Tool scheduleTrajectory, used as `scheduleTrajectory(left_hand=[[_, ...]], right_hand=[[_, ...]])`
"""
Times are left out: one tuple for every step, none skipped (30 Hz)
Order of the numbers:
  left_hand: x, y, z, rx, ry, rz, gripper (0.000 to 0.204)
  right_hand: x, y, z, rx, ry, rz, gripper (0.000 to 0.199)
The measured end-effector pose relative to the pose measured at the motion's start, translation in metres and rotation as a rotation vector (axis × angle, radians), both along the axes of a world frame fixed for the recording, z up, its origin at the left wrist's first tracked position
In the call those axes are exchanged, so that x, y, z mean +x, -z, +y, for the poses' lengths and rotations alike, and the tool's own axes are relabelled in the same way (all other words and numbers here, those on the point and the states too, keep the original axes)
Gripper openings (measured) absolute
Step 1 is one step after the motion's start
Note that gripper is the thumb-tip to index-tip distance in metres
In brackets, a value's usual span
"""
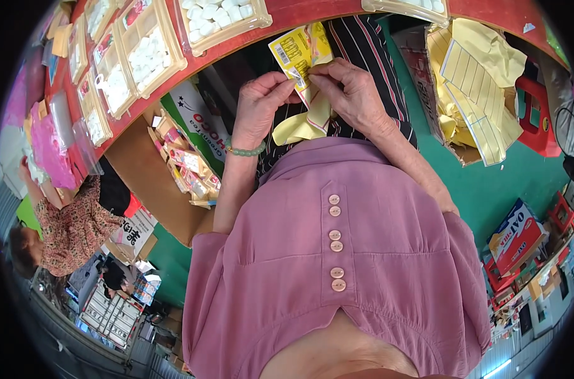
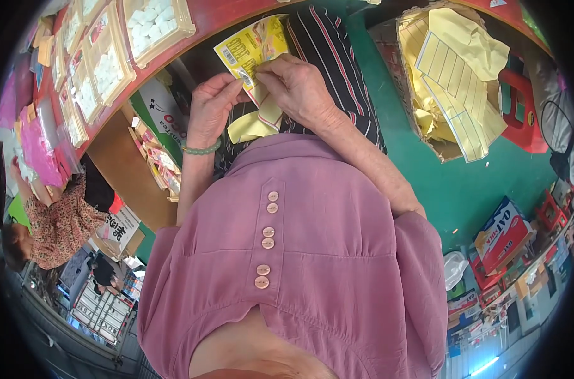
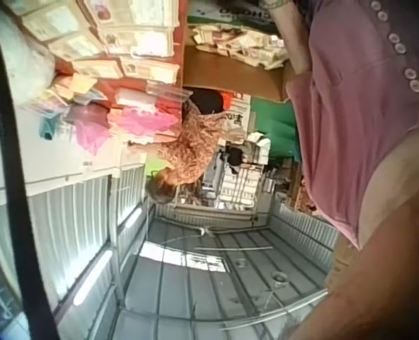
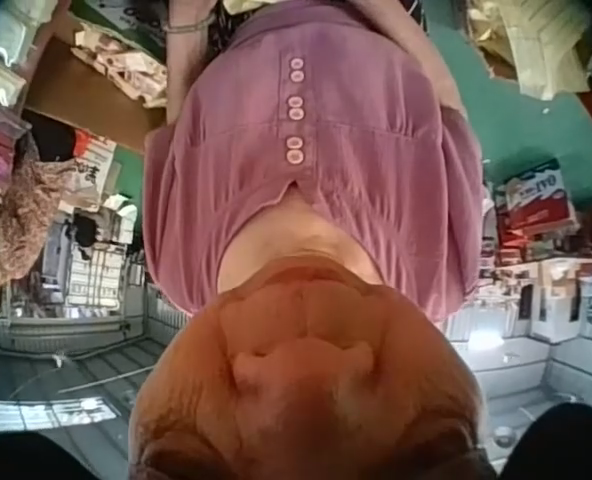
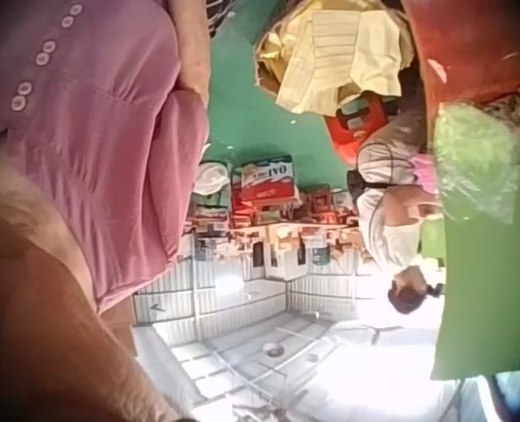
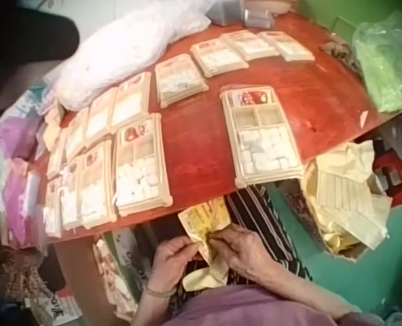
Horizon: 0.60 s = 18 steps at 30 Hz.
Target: Apply adhesive labels or sealing strips to small plastic containers of snacks and organize them into rows for further packaging.
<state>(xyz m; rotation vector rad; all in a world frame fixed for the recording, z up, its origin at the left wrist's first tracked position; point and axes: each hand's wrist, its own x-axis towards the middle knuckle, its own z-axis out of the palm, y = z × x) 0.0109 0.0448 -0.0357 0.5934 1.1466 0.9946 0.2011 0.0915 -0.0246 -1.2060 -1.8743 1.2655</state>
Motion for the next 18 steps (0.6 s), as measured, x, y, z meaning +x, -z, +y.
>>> scheduleTrajectory(left_hand=[[0.0001, -0.001, 0.0, 0.003, 0.014, 0.023, 0.011], [0.0009, -0.002, 0.0004, 0.0, 0.015, 0.021, 0.011], [0.0019, -0.0032, 0.0006, 0.007, 0.003, 0.022, 0.012], [0.0026, -0.0033, 0.0004, 0.015, -0.009, 0.024, 0.012], [0.003, -0.0029, 0.0003, 0.012, -0.008, 0.023, 0.012], [0.0033, -0.0022, 0.0002, 0.0, -0.035, -0.007, 0.013], [0.0037, -0.0017, 0.0, -0.011, -0.062, -0.037, 0.013], [0.0043, -0.0019, -0.0006, -0.015, -0.062, -0.038, 0.013], [0.005, -0.0025, -0.0009, -0.001, -0.07, -0.036, 0.013], [0.0056, -0.0029, -0.0012, 0.014, -0.079, -0.034, 0.013], [0.0054, -0.0029, -0.0013, 0.01, -0.076, -0.035, 0.013], [0.0047, -0.0028, -0.0013, 0.025, -0.061, -0.019, 0.012], [0.0042, -0.0028, -0.0013, 0.04, -0.045, -0.002, 0.012], [0.0041, -0.0033, -0.0015, 0.037, -0.043, -0.003, 0.012], [0.0041, -0.0043, -0.0019, 0.035, -0.038, 0.009, 0.012], [0.0042, -0.005, -0.0025, 0.033, -0.034, 0.021, 0.012], [0.0038, -0.0054, -0.0029, 0.032, -0.032, 0.021, 0.012], [0.0034, -0.0058, -0.0033, 0.033, -0.009, 0.075, 0.012]], right_hand=[[-0.0008, -0.0005, 0.0005, -0.053, 0.005, 0.028, 0.016], [-0.0009, -0.0006, 0.0011, -0.105, 0.008, 0.053, 0.017], [-0.0008, 0.0002, 0.0013, -0.108, 0.009, 0.052, 0.017], [-0.0007, 0.0012, 0.0014, -0.118, 0.01, 0.057, 0.017], [-0.0008, 0.0019, 0.0014, -0.126, 0.011, 0.063, 0.018], [-0.0013, 0.0037, 0.0009, -0.129, 0.012, 0.062, 0.018], [-0.002, 0.0061, 0.0, -0.13, 0.037, 0.102, 0.017], [-0.0025, 0.0078, -0.0011, -0.131, 0.061, 0.142, 0.017], [-0.0025, 0.0069, -0.0019, -0.135, 0.062, 0.141, 0.017], [-0.0022, 0.0044, -0.0022, -0.152, 0.056, 0.155, 0.017], [-0.0019, 0.0025, -0.0027, -0.17, 0.051, 0.169, 0.017], [-0.0018, 0.0022, -0.0027, -0.174, 0.054, 0.168, 0.017], [-0.0017, 0.0023, -0.0026, -0.157, 0.055, 0.157, 0.017], [-0.0017, 0.0026, -0.0025, -0.141, 0.055, 0.146, 0.017], [-0.0017, 0.0027, -0.0028, -0.144, 0.057, 0.146, 0.017], [-0.0016, 0.0028, -0.0031, -0.144, 0.053, 0.14, 0.016], [-0.002, 0.0027, -0.0029, -0.143, 0.048, 0.136, 0.016], [-0.0021, 0.0016, -0.0027, -0.144, 0.049, 0.135, 0.016]])
